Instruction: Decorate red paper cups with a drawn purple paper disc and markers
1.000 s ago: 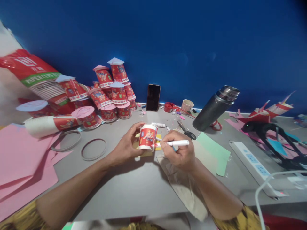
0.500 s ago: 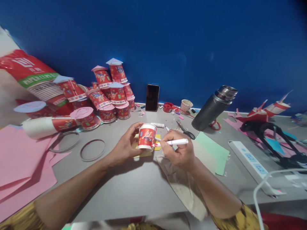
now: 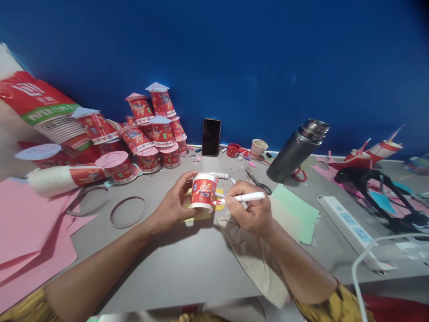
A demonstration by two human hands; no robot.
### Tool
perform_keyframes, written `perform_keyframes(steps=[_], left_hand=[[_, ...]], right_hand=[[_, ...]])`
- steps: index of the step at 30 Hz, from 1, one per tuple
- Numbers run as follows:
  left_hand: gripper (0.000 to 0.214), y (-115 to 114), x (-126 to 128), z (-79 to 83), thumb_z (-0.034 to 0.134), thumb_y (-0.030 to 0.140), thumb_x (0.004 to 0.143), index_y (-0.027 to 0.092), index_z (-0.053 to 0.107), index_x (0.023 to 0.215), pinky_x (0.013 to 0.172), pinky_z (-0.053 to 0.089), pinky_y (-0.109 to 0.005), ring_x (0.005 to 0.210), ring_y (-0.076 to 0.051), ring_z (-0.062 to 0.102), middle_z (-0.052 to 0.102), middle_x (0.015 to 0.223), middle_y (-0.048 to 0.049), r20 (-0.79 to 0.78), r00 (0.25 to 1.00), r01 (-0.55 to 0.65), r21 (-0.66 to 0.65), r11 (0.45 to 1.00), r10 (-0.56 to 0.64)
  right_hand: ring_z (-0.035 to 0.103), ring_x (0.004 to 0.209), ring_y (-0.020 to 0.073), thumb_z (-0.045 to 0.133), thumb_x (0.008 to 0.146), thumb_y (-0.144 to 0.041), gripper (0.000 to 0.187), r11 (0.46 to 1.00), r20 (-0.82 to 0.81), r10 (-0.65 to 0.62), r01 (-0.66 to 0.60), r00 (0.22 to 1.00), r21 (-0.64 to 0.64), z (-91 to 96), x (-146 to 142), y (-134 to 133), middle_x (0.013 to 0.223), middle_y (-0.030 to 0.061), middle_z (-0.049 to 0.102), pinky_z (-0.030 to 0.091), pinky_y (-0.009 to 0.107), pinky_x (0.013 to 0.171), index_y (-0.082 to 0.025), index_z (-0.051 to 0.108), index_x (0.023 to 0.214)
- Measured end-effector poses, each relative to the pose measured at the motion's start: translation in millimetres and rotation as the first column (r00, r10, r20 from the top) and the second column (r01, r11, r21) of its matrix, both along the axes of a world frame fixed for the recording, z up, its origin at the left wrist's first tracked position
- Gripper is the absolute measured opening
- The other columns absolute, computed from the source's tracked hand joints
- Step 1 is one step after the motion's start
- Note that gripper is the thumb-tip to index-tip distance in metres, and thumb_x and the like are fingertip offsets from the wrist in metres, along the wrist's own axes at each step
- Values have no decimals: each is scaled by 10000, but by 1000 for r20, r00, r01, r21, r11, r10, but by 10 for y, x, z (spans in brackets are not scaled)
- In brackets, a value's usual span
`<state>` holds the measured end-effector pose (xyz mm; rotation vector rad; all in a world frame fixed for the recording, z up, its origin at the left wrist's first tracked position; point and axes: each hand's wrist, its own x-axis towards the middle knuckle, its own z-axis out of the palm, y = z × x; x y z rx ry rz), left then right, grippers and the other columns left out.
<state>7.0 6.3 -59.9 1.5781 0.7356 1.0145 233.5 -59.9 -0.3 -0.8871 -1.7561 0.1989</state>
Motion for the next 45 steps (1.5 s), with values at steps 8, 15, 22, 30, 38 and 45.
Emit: perform_keyframes(steps=[8,15,22,30,38,45], left_hand=[[853,1,24,25,917,260,709,270,481,1442,1060,565,-442,1322,-336,636,613,1435,-134,11,1000,19,-19,1000,-19],[861,-13,15,41,902,207,688,283,500,1445,1074,552,-437,1327,-330,631,622,1436,-122,24,1000,17,-27,999,-16],[841,-63,47,130,937,282,648,276,538,1389,1093,541,-462,1316,-347,621,595,1439,-116,-105,994,-32,50,998,37],[818,-80,55,126,915,312,673,261,534,1395,1114,526,-517,1268,-338,643,566,1461,-133,-158,987,-29,82,996,42],[847,-88,72,144,922,334,651,251,531,1398,1121,520,-531,1299,-347,628,578,1455,-140,-196,979,-48,73,996,62],[850,-82,69,135,921,330,650,252,538,1405,1099,538,-538,1261,-348,658,578,1465,-148,-184,982,-24,46,999,32]], right_hand=[[588,559,138,597,908,-174,147,999,-20,40,-39,999,15,20,-49,-19,671,-6,680,485,285,578,-226,630,775],[570,549,135,607,886,-173,135,1000,-1,11,-11,1000,9,-27,-26,0,656,-14,664,454,281,555,-230,610,764],[598,575,143,616,886,-117,144,996,-19,54,-52,998,73,-1,-84,-27,677,-8,684,462,281,575,-225,629,792],[576,579,135,622,929,-145,149,993,60,73,-78,996,84,-61,-115,-7,668,-10,669,446,274,593,-222,623,801],[574,577,138,590,929,-166,154,991,104,56,-68,993,117,-55,-80,1,651,-20,657,444,281,585,-233,604,791],[573,572,134,579,949,-176,177,993,117,72,-82,991,85,-58,-106,-4,652,-17,664,446,281,581,-231,608,784]])
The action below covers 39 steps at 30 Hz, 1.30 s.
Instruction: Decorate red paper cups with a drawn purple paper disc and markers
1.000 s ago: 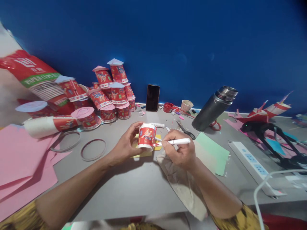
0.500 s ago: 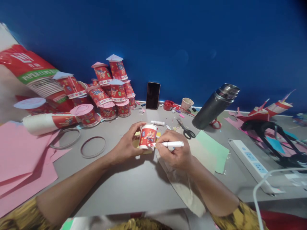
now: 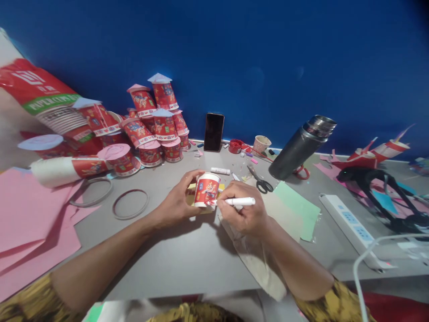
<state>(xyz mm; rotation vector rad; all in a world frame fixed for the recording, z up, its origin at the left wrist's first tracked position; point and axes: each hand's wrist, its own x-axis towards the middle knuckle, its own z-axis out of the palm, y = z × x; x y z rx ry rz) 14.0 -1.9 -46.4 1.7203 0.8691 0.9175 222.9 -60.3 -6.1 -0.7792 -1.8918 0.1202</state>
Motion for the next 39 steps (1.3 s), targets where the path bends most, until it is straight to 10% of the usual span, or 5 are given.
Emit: perform_keyframes(steps=[31,39], left_hand=[[874,74,-45,-79,948,281,687,283,488,1430,1080,537,-458,1349,-347,607,588,1471,-138,206,977,66,-97,993,-45],[866,32,-43,41,955,274,676,304,514,1421,1069,568,-441,1377,-369,608,587,1517,-132,312,950,100,-211,972,-29]], right_hand=[[552,538,123,610,901,-164,158,997,-81,-76,77,994,11,53,61,1,635,-24,640,433,266,548,-222,600,755],[654,609,145,624,995,-254,86,976,-336,-202,162,920,-145,-65,121,42,735,-4,702,503,265,579,-216,680,941]])
